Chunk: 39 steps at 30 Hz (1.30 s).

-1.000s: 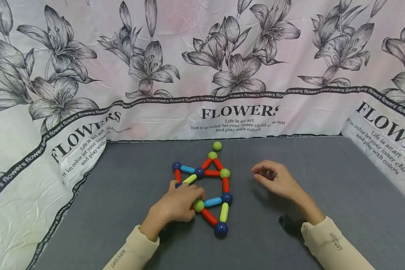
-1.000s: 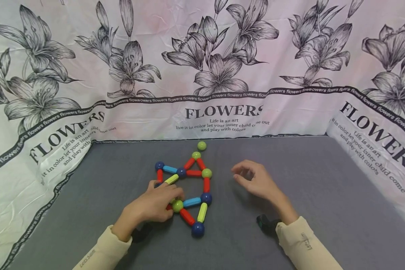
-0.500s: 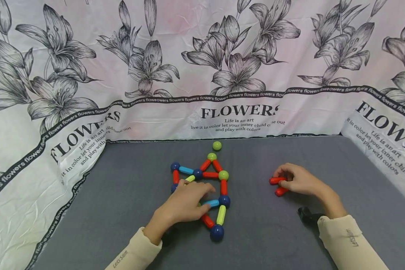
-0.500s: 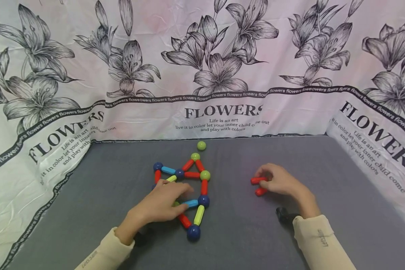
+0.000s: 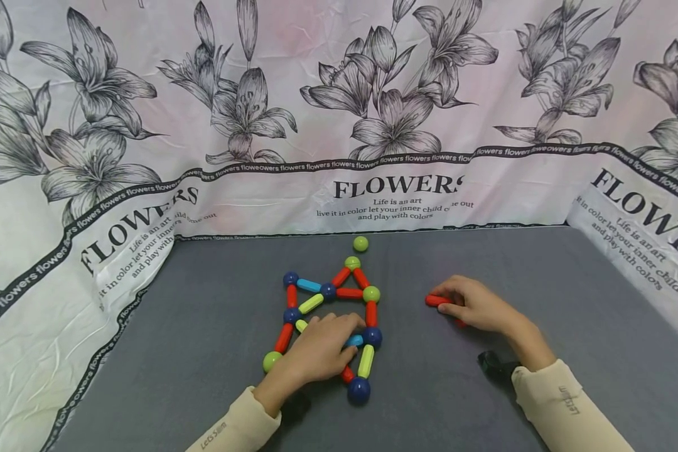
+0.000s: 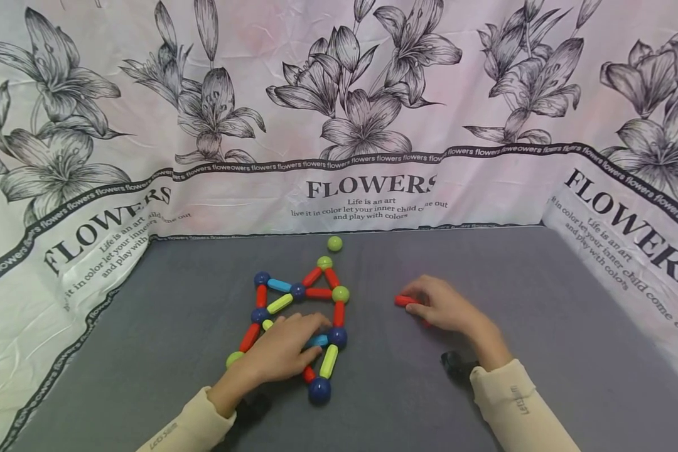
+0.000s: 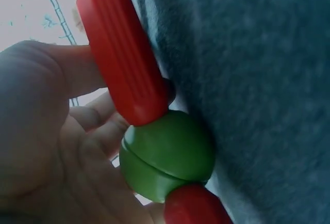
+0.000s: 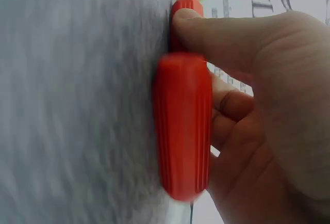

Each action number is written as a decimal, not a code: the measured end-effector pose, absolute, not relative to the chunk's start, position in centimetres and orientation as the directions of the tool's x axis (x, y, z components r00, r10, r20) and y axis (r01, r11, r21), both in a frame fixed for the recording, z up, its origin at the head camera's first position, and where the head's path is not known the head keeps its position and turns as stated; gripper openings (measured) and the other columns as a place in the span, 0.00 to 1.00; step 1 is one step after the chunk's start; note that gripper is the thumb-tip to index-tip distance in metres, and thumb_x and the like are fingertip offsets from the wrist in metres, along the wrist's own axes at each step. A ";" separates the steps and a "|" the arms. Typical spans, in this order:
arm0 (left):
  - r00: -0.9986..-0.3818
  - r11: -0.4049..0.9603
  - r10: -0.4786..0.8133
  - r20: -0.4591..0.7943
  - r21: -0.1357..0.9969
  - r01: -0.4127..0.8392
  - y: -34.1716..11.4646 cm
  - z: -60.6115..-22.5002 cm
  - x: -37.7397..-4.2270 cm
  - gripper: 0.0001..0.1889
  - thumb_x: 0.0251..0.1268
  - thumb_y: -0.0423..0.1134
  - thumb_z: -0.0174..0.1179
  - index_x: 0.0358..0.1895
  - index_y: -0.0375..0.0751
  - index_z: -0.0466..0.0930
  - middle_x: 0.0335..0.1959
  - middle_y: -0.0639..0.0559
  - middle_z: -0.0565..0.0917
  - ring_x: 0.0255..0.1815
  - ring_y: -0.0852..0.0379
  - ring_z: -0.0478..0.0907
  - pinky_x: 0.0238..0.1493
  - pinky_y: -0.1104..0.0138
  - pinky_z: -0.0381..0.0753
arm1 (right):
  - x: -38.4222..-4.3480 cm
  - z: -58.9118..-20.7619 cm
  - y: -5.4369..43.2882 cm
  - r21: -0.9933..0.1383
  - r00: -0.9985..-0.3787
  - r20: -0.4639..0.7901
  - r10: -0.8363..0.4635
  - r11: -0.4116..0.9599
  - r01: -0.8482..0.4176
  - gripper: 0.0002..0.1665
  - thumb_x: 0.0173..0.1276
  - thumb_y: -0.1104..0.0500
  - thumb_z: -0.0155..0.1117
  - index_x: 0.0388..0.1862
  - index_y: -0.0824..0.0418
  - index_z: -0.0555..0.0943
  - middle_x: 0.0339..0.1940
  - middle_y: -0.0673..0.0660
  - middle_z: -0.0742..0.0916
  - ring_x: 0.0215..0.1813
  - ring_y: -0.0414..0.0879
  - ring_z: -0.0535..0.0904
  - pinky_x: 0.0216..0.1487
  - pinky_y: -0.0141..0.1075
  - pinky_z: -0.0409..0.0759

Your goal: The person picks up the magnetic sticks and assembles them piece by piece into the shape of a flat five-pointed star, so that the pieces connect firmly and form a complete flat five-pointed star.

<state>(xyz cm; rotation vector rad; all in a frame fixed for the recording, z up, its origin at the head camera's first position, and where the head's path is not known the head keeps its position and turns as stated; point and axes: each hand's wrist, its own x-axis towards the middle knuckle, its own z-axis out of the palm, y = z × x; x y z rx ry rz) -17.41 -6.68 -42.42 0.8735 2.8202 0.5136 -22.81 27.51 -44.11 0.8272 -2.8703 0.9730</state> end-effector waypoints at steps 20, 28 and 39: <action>-0.784 0.737 0.610 -0.116 0.447 0.508 -7.1 -42.0 -17.8 0.17 0.66 0.41 0.65 0.56 0.54 0.77 0.42 0.60 0.83 0.35 0.65 0.75 0.41 0.68 0.77 | -21.7 -46.2 20.3 -0.645 -0.838 0.362 -0.407 0.540 -0.541 0.16 0.64 0.59 0.76 0.51 0.54 0.87 0.31 0.46 0.80 0.28 0.34 0.70 0.28 0.29 0.69; -0.779 0.729 0.617 -0.114 0.457 0.510 -7.0 -41.9 -17.7 0.16 0.65 0.40 0.65 0.54 0.54 0.77 0.38 0.61 0.82 0.32 0.64 0.74 0.36 0.70 0.75 | -21.2 -46.3 19.4 -0.677 -0.860 0.355 -0.366 0.534 -0.506 0.14 0.65 0.59 0.75 0.49 0.55 0.88 0.31 0.48 0.81 0.28 0.35 0.70 0.28 0.28 0.68; -0.774 0.726 0.622 -0.118 0.455 0.515 -7.2 -41.9 -17.9 0.17 0.66 0.41 0.65 0.56 0.55 0.76 0.45 0.60 0.84 0.37 0.65 0.76 0.42 0.69 0.78 | -21.4 -46.1 20.1 -0.686 -0.851 0.322 -0.414 0.518 -0.511 0.18 0.65 0.58 0.75 0.53 0.57 0.86 0.34 0.48 0.82 0.27 0.35 0.71 0.28 0.29 0.71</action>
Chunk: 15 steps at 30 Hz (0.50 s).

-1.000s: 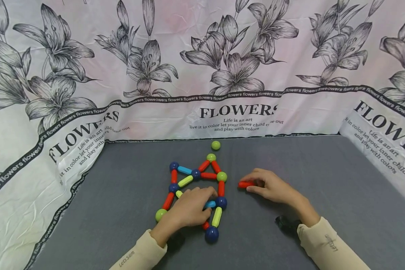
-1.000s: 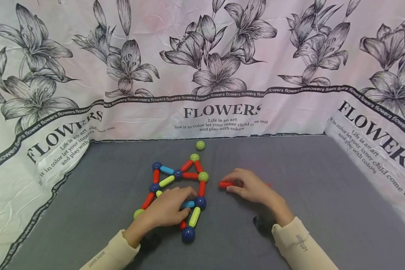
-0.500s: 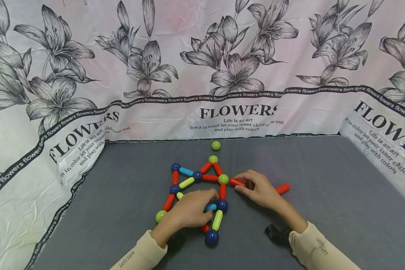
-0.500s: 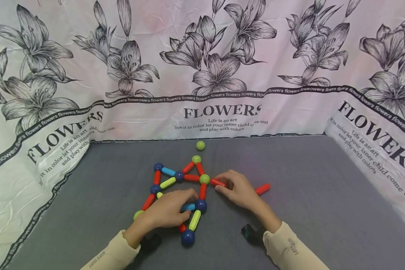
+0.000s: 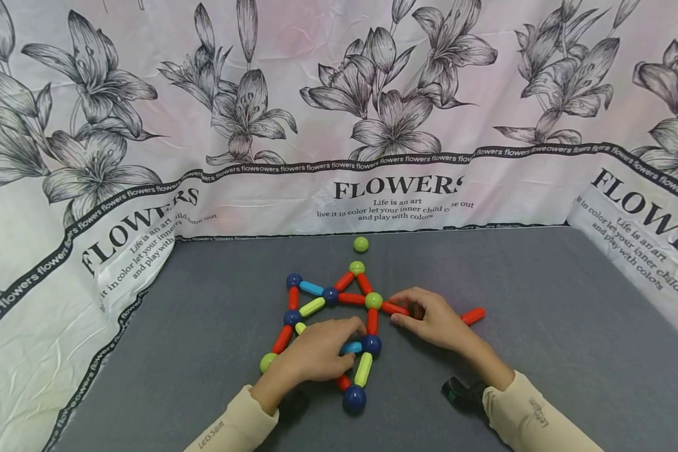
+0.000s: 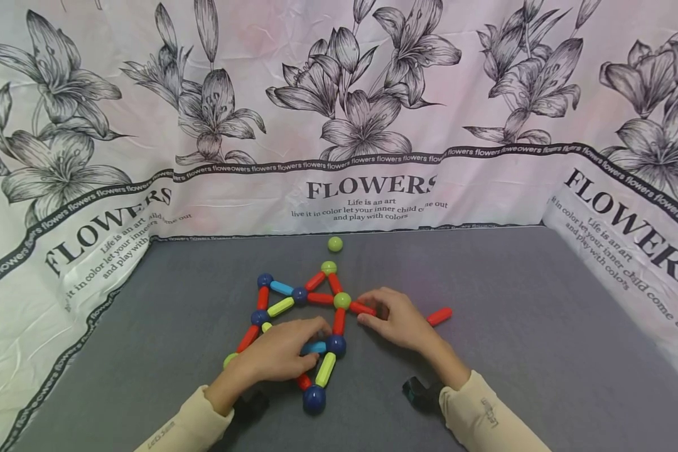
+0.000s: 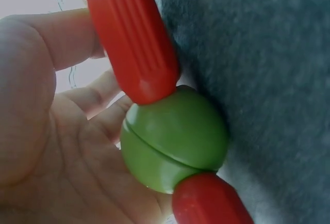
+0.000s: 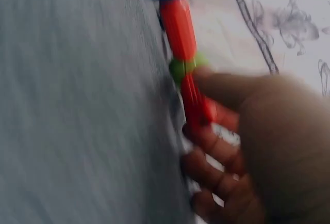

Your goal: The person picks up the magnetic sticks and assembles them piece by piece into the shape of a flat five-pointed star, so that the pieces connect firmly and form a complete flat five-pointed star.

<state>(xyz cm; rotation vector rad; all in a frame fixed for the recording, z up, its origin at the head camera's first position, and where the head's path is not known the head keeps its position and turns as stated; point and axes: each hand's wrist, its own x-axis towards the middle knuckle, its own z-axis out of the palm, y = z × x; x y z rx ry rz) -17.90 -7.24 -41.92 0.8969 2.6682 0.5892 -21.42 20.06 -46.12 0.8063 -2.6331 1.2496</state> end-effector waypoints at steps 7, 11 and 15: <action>-0.775 0.738 0.617 -0.137 0.441 0.510 -7.8 -41.6 -18.0 0.17 0.67 0.40 0.65 0.57 0.54 0.76 0.48 0.59 0.85 0.40 0.64 0.76 0.46 0.66 0.80 | -22.2 -44.4 23.9 -0.678 -0.846 0.266 -0.462 0.535 -0.505 0.13 0.65 0.58 0.75 0.48 0.55 0.87 0.41 0.50 0.87 0.35 0.40 0.77 0.37 0.34 0.77; -0.774 0.738 0.617 -0.141 0.445 0.507 -7.9 -41.5 -18.1 0.16 0.67 0.40 0.65 0.56 0.54 0.76 0.47 0.59 0.84 0.40 0.64 0.76 0.47 0.66 0.80 | -22.5 -43.4 27.2 -0.665 -0.861 0.213 -0.461 0.577 -0.474 0.12 0.64 0.55 0.76 0.46 0.50 0.88 0.42 0.48 0.87 0.44 0.43 0.75 0.45 0.38 0.73; -0.768 0.727 0.625 -0.138 0.462 0.508 -8.1 -41.6 -18.2 0.16 0.67 0.40 0.65 0.56 0.54 0.77 0.46 0.60 0.83 0.40 0.64 0.75 0.47 0.67 0.79 | -22.4 -42.8 30.3 -0.677 -0.880 0.108 -0.463 0.614 -0.406 0.14 0.61 0.52 0.78 0.46 0.46 0.88 0.43 0.46 0.88 0.49 0.40 0.75 0.52 0.37 0.69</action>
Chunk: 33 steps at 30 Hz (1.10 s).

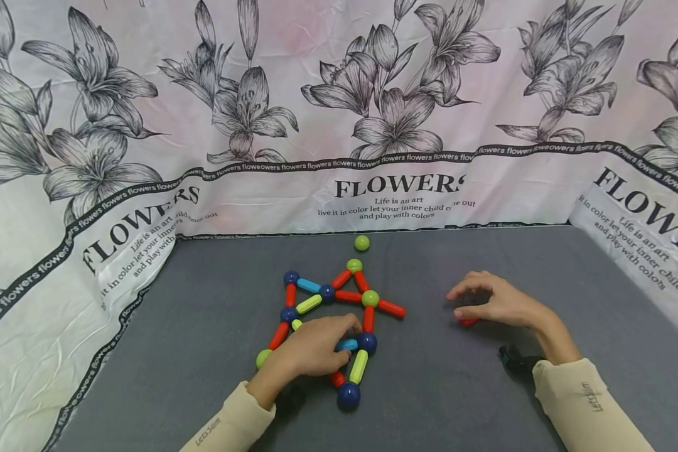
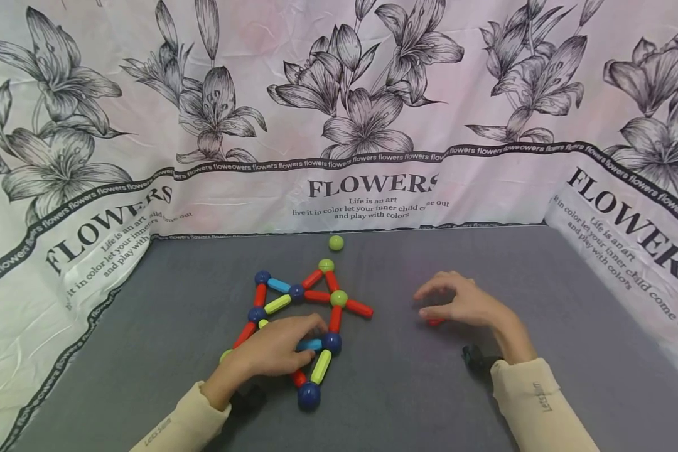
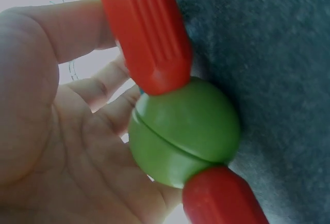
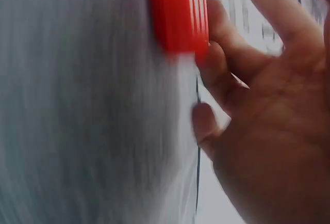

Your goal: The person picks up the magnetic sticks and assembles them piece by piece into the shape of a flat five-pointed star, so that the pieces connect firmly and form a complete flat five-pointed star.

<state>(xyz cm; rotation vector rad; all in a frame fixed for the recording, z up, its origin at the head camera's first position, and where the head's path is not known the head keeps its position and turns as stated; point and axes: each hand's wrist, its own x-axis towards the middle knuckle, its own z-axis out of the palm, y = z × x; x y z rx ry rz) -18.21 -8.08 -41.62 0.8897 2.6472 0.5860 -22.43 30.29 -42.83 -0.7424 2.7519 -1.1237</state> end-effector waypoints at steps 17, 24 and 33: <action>-0.760 0.698 0.634 -0.143 0.530 0.481 -8.3 -42.1 -18.6 0.21 0.69 0.40 0.64 0.62 0.55 0.72 0.43 0.60 0.79 0.38 0.63 0.74 0.43 0.69 0.77 | -23.0 -44.7 29.8 -0.739 -0.877 0.164 -0.452 0.532 -0.413 0.12 0.60 0.57 0.79 0.44 0.52 0.90 0.36 0.49 0.88 0.32 0.36 0.77 0.33 0.30 0.75; -0.748 0.669 0.649 -0.141 0.574 0.472 -8.2 -42.4 -18.6 0.26 0.70 0.39 0.58 0.69 0.63 0.68 0.60 0.63 0.79 0.55 0.63 0.77 0.58 0.61 0.80 | -23.0 -45.3 25.5 -0.808 -0.841 0.249 -0.481 0.376 -0.454 0.12 0.63 0.61 0.76 0.46 0.56 0.89 0.41 0.55 0.92 0.37 0.37 0.86 0.38 0.31 0.83; -0.729 0.665 0.674 -0.119 0.528 0.529 -7.6 -42.6 -18.5 0.25 0.76 0.58 0.53 0.73 0.65 0.69 0.65 0.63 0.79 0.59 0.62 0.79 0.63 0.56 0.78 | -21.7 -45.2 22.1 -0.790 -0.785 0.289 -0.548 0.326 -0.519 0.13 0.61 0.61 0.78 0.45 0.54 0.89 0.34 0.51 0.88 0.25 0.39 0.74 0.26 0.30 0.73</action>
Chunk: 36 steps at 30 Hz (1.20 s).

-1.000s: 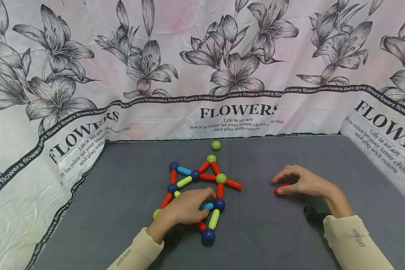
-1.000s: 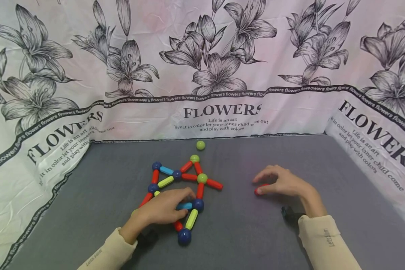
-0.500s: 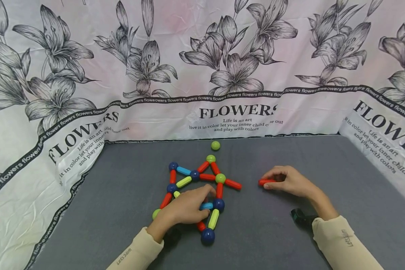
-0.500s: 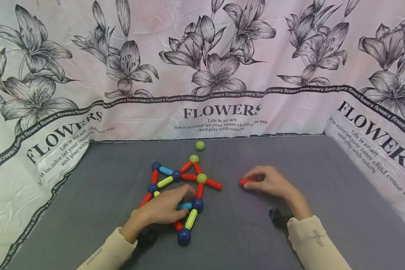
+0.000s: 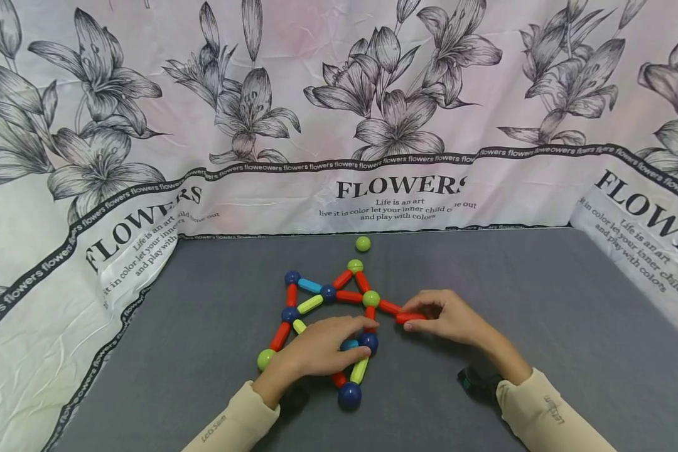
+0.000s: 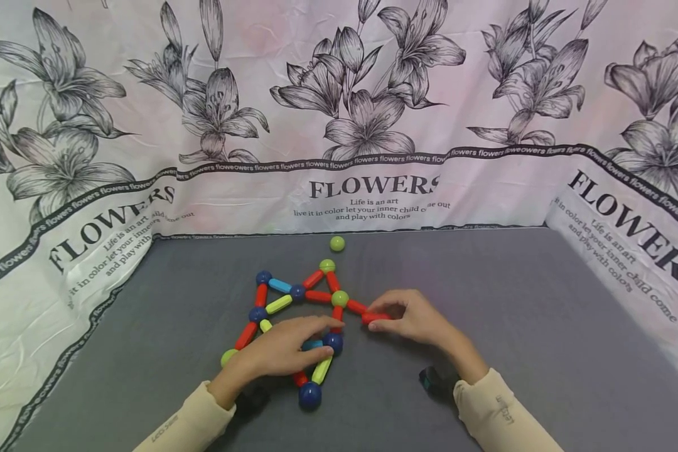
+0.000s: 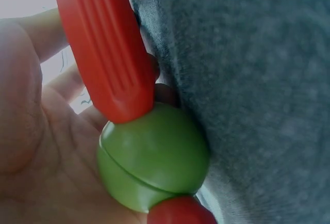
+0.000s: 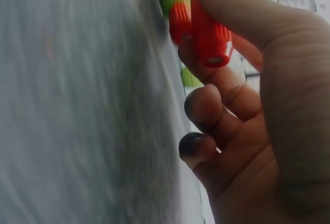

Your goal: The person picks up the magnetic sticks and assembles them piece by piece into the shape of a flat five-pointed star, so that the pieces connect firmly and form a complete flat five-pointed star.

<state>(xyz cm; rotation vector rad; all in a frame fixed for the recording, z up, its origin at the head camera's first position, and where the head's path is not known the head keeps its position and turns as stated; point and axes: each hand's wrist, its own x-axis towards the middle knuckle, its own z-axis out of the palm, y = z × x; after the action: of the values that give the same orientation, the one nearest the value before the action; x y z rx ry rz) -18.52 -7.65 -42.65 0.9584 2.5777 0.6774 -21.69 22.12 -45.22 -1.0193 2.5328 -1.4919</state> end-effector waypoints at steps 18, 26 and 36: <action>-0.726 0.661 0.679 -0.108 0.520 0.541 -7.7 -42.9 -18.6 0.22 0.77 0.58 0.54 0.70 0.67 0.72 0.63 0.61 0.81 0.61 0.60 0.78 0.65 0.54 0.77 | -20.5 -45.1 19.1 -0.745 -0.707 0.219 -0.672 0.353 -0.566 0.11 0.62 0.51 0.77 0.43 0.48 0.91 0.32 0.42 0.86 0.25 0.31 0.68 0.26 0.26 0.68; -0.728 0.664 0.677 -0.109 0.518 0.540 -7.6 -42.7 -18.4 0.21 0.77 0.57 0.53 0.70 0.67 0.72 0.64 0.62 0.80 0.64 0.58 0.78 0.67 0.52 0.75 | -20.3 -45.2 18.9 -0.741 -0.709 0.198 -0.676 0.370 -0.560 0.12 0.63 0.49 0.77 0.45 0.47 0.90 0.33 0.42 0.86 0.24 0.30 0.68 0.25 0.26 0.67; -0.723 0.656 0.683 -0.101 0.520 0.547 -7.7 -42.8 -18.5 0.20 0.78 0.57 0.52 0.69 0.68 0.72 0.64 0.62 0.80 0.64 0.59 0.78 0.67 0.53 0.76 | -20.3 -45.2 18.9 -0.740 -0.700 0.221 -0.679 0.350 -0.574 0.12 0.63 0.50 0.76 0.45 0.49 0.90 0.33 0.43 0.86 0.23 0.31 0.68 0.24 0.26 0.67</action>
<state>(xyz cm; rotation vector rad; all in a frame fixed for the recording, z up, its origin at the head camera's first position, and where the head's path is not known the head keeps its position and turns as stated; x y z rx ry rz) -18.46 -7.67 -42.82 0.9855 2.5869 0.6745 -20.33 18.89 -45.16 -1.1560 2.4760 -1.2778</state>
